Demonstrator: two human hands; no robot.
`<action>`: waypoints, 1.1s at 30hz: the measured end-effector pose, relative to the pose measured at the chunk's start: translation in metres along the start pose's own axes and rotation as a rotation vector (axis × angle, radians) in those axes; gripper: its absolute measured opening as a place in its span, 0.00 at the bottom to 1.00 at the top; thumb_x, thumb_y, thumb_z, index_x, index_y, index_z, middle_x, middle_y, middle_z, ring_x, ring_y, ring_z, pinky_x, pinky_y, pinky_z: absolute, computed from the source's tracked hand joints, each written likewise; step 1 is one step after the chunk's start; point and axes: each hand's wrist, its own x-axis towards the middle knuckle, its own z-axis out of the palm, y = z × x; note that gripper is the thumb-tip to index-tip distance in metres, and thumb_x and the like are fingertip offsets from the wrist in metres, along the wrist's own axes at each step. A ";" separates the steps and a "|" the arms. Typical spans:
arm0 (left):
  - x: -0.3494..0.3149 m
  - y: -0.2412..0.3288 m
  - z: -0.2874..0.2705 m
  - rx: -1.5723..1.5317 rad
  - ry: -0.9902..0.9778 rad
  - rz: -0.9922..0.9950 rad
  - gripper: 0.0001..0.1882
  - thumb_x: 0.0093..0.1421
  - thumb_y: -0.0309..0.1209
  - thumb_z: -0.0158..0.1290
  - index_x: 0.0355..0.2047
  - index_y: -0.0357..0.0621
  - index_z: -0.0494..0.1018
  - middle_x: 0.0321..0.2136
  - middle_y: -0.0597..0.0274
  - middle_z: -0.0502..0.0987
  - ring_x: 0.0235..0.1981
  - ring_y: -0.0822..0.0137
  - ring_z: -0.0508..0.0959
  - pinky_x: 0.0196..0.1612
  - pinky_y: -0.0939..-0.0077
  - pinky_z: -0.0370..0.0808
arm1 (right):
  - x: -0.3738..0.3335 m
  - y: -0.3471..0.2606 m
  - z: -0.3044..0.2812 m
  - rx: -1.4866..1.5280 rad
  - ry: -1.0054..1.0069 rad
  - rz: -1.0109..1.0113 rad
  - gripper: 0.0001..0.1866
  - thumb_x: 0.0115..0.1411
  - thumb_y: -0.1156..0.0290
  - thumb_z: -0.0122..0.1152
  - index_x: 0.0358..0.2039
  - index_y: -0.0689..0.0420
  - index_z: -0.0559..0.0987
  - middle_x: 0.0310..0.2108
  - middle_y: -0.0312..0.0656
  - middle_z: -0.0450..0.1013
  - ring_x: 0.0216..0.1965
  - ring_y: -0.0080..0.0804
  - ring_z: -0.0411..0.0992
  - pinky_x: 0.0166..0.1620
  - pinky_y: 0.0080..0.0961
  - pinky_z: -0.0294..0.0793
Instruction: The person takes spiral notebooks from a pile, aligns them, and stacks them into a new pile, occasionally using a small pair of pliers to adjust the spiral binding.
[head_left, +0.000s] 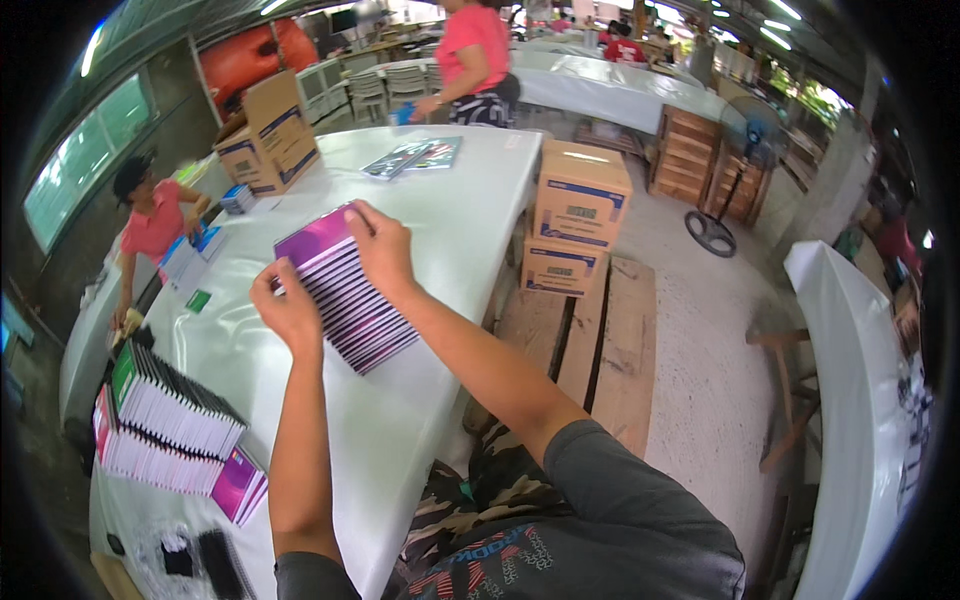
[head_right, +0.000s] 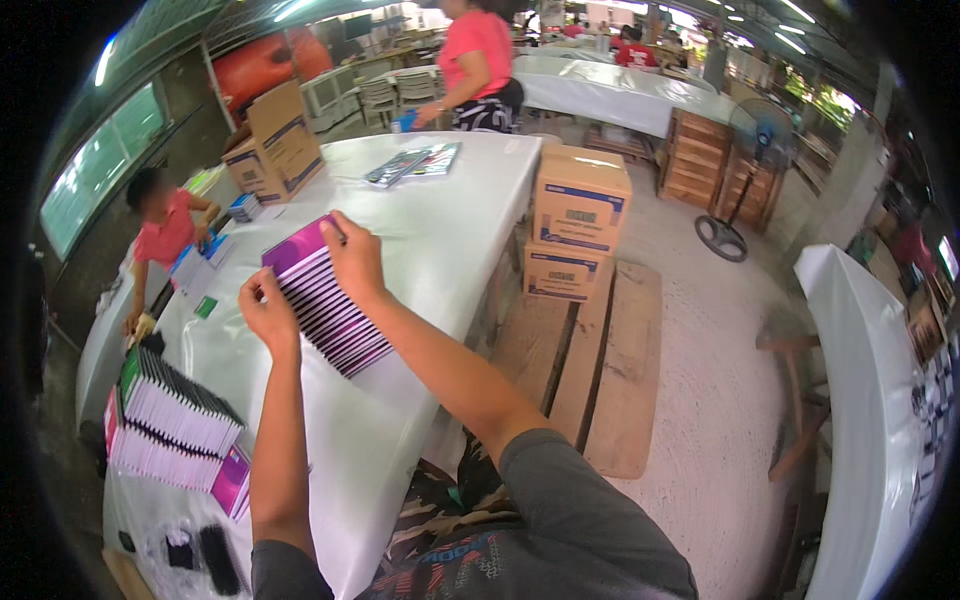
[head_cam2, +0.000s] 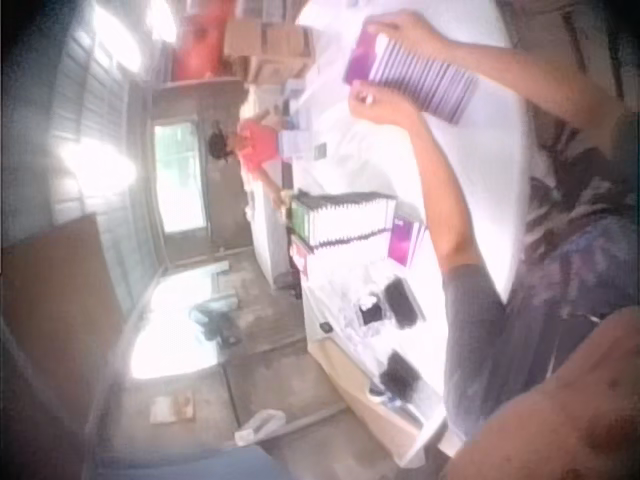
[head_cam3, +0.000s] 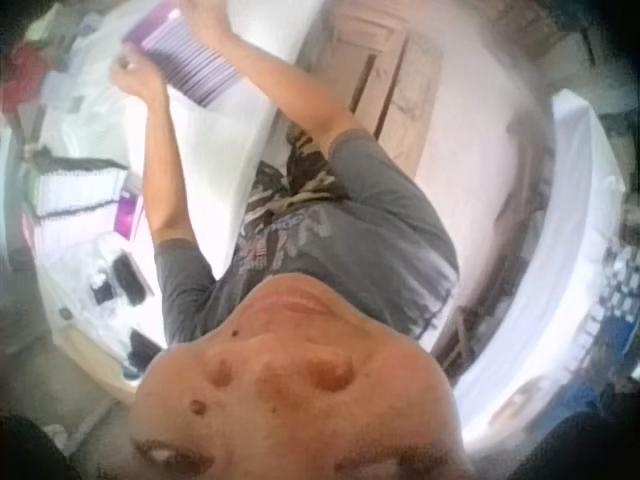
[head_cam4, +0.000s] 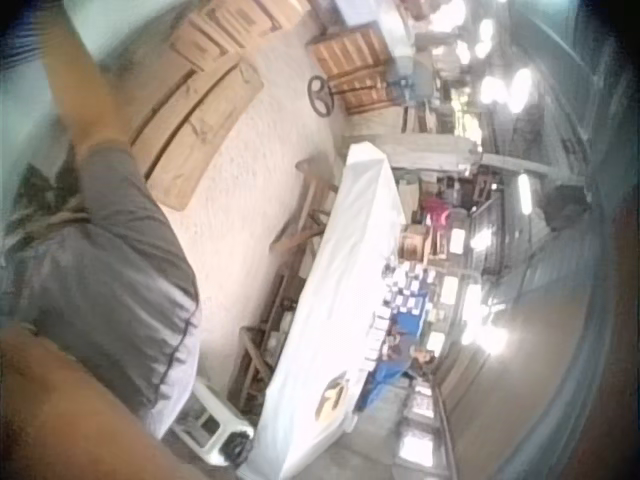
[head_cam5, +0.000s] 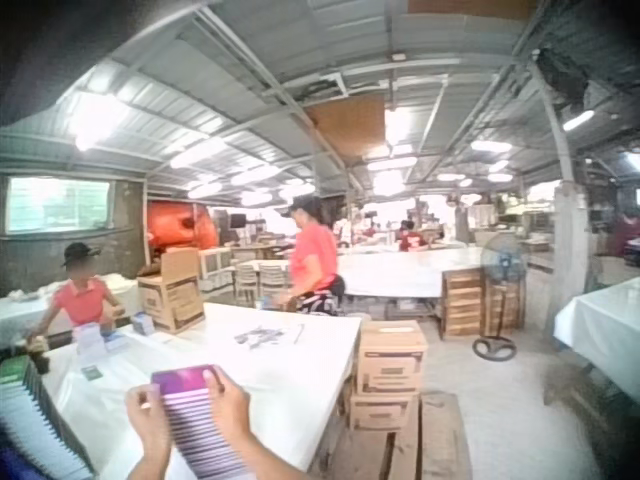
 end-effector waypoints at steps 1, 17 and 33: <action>0.001 -0.001 -0.002 -0.007 -0.009 0.005 0.14 0.59 0.37 0.52 0.35 0.35 0.72 0.35 0.53 0.72 0.38 0.61 0.71 0.45 0.69 0.67 | 0.001 -0.010 -0.005 -0.015 -0.103 0.120 0.21 0.60 0.62 0.55 0.46 0.66 0.74 0.40 0.62 0.72 0.42 0.50 0.74 0.46 0.33 0.72; -0.081 -0.036 -0.214 0.414 -0.262 0.178 0.09 0.57 0.25 0.51 0.39 0.36 0.69 0.38 0.54 0.72 0.43 0.57 0.70 0.48 0.67 0.64 | -0.137 0.026 -0.060 -0.184 -0.332 -0.429 0.21 0.55 0.75 0.54 0.52 0.55 0.72 0.42 0.46 0.73 0.52 0.44 0.65 0.53 0.37 0.61; -0.091 -0.082 -0.306 0.894 -0.033 0.254 0.13 0.55 0.25 0.52 0.42 0.37 0.70 0.41 0.50 0.72 0.44 0.50 0.70 0.49 0.58 0.65 | -0.252 0.031 0.092 -0.467 -1.450 -0.409 0.30 0.56 0.47 0.52 0.56 0.46 0.67 0.63 0.43 0.55 0.65 0.52 0.45 0.62 0.57 0.41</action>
